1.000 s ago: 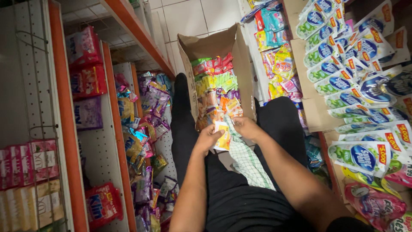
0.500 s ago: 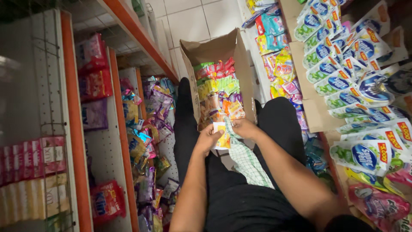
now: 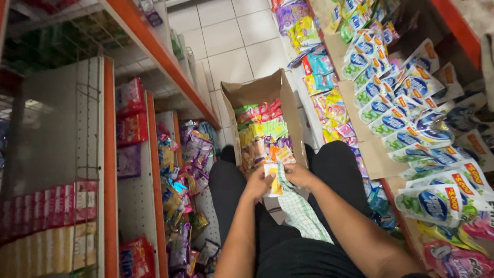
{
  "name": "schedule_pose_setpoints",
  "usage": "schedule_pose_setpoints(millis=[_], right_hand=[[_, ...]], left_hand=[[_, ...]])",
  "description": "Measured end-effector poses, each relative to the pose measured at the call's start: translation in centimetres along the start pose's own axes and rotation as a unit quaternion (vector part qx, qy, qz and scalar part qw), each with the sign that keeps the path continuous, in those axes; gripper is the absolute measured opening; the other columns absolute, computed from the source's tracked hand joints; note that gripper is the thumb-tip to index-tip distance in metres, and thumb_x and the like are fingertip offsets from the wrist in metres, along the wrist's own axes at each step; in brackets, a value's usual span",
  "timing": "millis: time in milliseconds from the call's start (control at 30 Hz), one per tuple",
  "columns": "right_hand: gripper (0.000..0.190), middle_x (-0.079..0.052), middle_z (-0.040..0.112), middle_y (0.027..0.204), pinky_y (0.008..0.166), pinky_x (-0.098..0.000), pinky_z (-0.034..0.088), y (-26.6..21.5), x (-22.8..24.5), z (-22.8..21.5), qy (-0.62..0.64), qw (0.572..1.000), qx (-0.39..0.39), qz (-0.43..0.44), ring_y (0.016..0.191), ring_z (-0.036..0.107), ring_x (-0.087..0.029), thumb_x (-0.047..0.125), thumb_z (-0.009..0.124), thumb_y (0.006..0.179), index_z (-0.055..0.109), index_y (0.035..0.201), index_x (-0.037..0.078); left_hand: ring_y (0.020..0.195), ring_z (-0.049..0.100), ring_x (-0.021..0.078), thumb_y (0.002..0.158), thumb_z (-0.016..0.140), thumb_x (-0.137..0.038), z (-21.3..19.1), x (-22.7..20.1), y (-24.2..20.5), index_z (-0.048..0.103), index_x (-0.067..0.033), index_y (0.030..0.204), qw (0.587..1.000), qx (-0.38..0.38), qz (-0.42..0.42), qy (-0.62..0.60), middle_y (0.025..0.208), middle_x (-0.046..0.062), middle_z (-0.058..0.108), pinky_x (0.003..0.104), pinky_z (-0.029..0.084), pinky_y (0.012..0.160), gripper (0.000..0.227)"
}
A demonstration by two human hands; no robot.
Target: The person sits on the floor of a store aisle and wipes small yellow soap packets with a green and white checkered cloth. They then use a handheld barcode scanner to scan the packets and place them on a shelf.
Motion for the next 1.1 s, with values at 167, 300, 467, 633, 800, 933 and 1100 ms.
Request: schedule_pose_setpoints(millis=[167,300,467,633,800,933,1100], right_hand=[[0.026,-0.006,0.077,0.097,0.079,-0.0302,0.056,1.4,-1.8,-1.0,-0.163,0.984,-0.031,-0.071,0.087,0.069,-0.011,0.019,0.065,0.095,0.074,0.113,0.003],[0.029,-0.004,0.077,0.1,0.079,-0.0306,0.058,2.4,-2.9,0.4,-0.003,0.998,0.048,-0.032,0.088,0.069,-0.011,0.011,0.068,0.088,0.071,0.116,0.005],[0.028,-0.004,0.076,0.099,0.078,-0.0307,0.057,2.8,-2.4,1.4,0.021,0.997,0.073,-0.035,0.087,0.068,-0.011,0.01,0.071,0.088,0.071,0.115,0.003],[0.029,-0.007,0.079,0.093,0.075,-0.0304,0.058,3.2,-2.4,1.0,-0.088,0.995,-0.036,-0.004,0.081,0.07,-0.012,0.018,0.062,0.095,0.075,0.112,-0.001],[0.029,-0.009,0.08,0.09,0.074,-0.031,0.058,2.6,-2.3,0.4,-0.115,0.989,-0.096,-0.003,0.081,0.072,-0.012,0.015,0.06,0.095,0.077,0.111,-0.002],[0.026,-0.003,0.077,0.096,0.076,-0.03,0.057,2.1,-2.2,0.4,0.032,0.999,-0.007,0.014,0.084,0.069,-0.01,0.01,0.063,0.091,0.072,0.115,0.003],[0.023,-0.006,0.076,0.093,0.072,-0.0324,0.055,2.6,-3.0,0.3,-0.012,0.999,-0.049,-0.007,0.081,0.064,-0.01,0.009,0.069,0.092,0.076,0.112,0.0]], left_hand=[[0.098,0.065,0.0123,0.094,0.066,-0.007,-0.3,0.9,0.8,0.058,-0.0066,0.133,0.998,0.043,-0.008,0.043,0.113,0.004,0.071,0.03,0.053,0.085,0.04],[0.096,0.066,0.013,0.097,0.065,-0.01,-1.3,1.7,1.1,0.061,-0.005,0.132,0.996,0.043,-0.009,0.073,0.111,0.005,0.072,0.03,0.056,0.083,0.036],[0.092,0.067,0.0152,0.096,0.067,-0.01,-1.8,1.5,0.4,0.063,-0.0041,0.132,0.997,0.038,-0.061,0.006,0.109,0.006,0.072,0.031,0.056,0.078,0.036],[0.094,0.069,0.013,0.093,0.069,-0.006,-1.2,-0.8,-0.5,0.06,-0.0059,0.134,0.998,0.031,-0.061,-0.008,0.11,0.004,0.073,0.029,0.057,0.078,0.042],[0.094,0.068,0.0126,0.091,0.072,-0.004,-0.5,-1.8,-0.7,0.06,-0.0043,0.134,0.998,0.048,-0.033,-0.003,0.111,0.004,0.072,0.03,0.057,0.078,0.045],[0.092,0.067,0.0117,0.092,0.07,-0.007,-0.9,-0.4,-0.1,0.062,-0.0052,0.132,0.998,0.042,-0.052,0.009,0.109,0.003,0.072,0.029,0.056,0.078,0.041],[0.088,0.067,0.0123,0.094,0.071,-0.011,-1.1,1.3,1.1,0.065,-0.0026,0.126,0.996,0.043,-0.059,0.055,0.104,0.005,0.073,0.03,0.056,0.077,0.033]])
Point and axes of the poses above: each hand's wrist, its own y-axis towards the middle knuckle, its own z-axis out of the palm, x = y × z, the point moved 1 cm from there along y, towards the middle knuckle
